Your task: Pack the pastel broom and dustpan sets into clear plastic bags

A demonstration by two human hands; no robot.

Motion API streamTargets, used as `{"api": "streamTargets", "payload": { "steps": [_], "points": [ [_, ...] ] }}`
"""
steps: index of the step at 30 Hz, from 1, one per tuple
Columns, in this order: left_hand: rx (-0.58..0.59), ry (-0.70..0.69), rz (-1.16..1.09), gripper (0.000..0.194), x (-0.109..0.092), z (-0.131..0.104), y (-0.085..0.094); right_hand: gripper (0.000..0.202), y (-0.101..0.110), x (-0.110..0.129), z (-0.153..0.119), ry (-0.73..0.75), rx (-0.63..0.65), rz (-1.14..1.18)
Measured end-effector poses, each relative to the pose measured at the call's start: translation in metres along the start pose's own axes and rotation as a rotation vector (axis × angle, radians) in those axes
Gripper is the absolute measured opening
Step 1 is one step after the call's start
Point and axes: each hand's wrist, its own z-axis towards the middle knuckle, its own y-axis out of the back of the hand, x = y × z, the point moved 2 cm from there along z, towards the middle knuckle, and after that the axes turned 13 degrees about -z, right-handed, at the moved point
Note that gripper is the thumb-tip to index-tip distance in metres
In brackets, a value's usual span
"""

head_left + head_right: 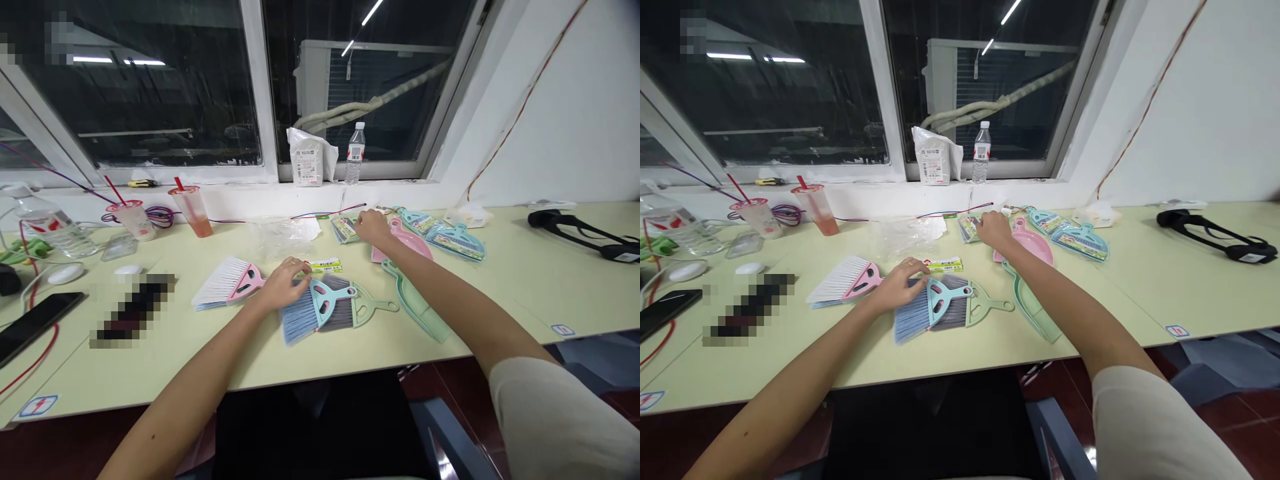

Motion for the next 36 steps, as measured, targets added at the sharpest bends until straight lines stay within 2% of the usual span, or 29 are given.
{"api": "streamTargets", "payload": {
  "steps": [3, 6, 9, 13, 16, 18, 21, 27, 32, 36],
  "points": [
    [0.161, -0.045, 0.073, 0.018, -0.007, -0.002, -0.011, 0.013, 0.014, -0.017, -0.034, 0.032, 0.009, 0.045],
    [0.313, -0.069, 0.173, 0.025, -0.013, -0.003, -0.020, 0.016, 0.023, -0.040, -0.067, 0.064, 0.053, 0.113],
    [0.386, -0.079, 0.272, 0.031, -0.019, -0.004, -0.025, 0.018, 0.029, -0.068, -0.092, 0.044, 0.067, 0.134],
    [0.462, -0.127, 0.362, 0.033, -0.031, -0.006, -0.033, 0.016, 0.031, -0.102, -0.111, -0.003, 0.065, 0.114],
    [0.512, -0.149, 0.410, 0.033, -0.039, -0.008, -0.042, 0.015, 0.032, -0.114, -0.114, -0.042, 0.080, 0.109],
    [0.556, -0.142, 0.434, 0.034, -0.042, -0.008, -0.046, 0.017, 0.031, -0.111, -0.112, -0.033, 0.110, 0.098],
    [0.594, -0.122, 0.461, 0.032, -0.042, -0.009, -0.050, 0.017, 0.026, -0.095, -0.108, -0.014, 0.162, 0.089],
    [0.561, -0.133, 0.472, 0.030, -0.038, -0.010, -0.051, 0.026, 0.017, -0.050, -0.111, -0.010, 0.288, -0.059],
    [0.528, -0.159, 0.483, 0.031, -0.036, -0.008, -0.050, 0.038, 0.025, -0.020, -0.117, 0.015, 0.319, -0.177],
    [0.503, -0.178, 0.489, 0.033, -0.036, -0.008, -0.048, 0.039, 0.033, -0.002, -0.113, 0.070, 0.338, -0.157]
  ]
}}
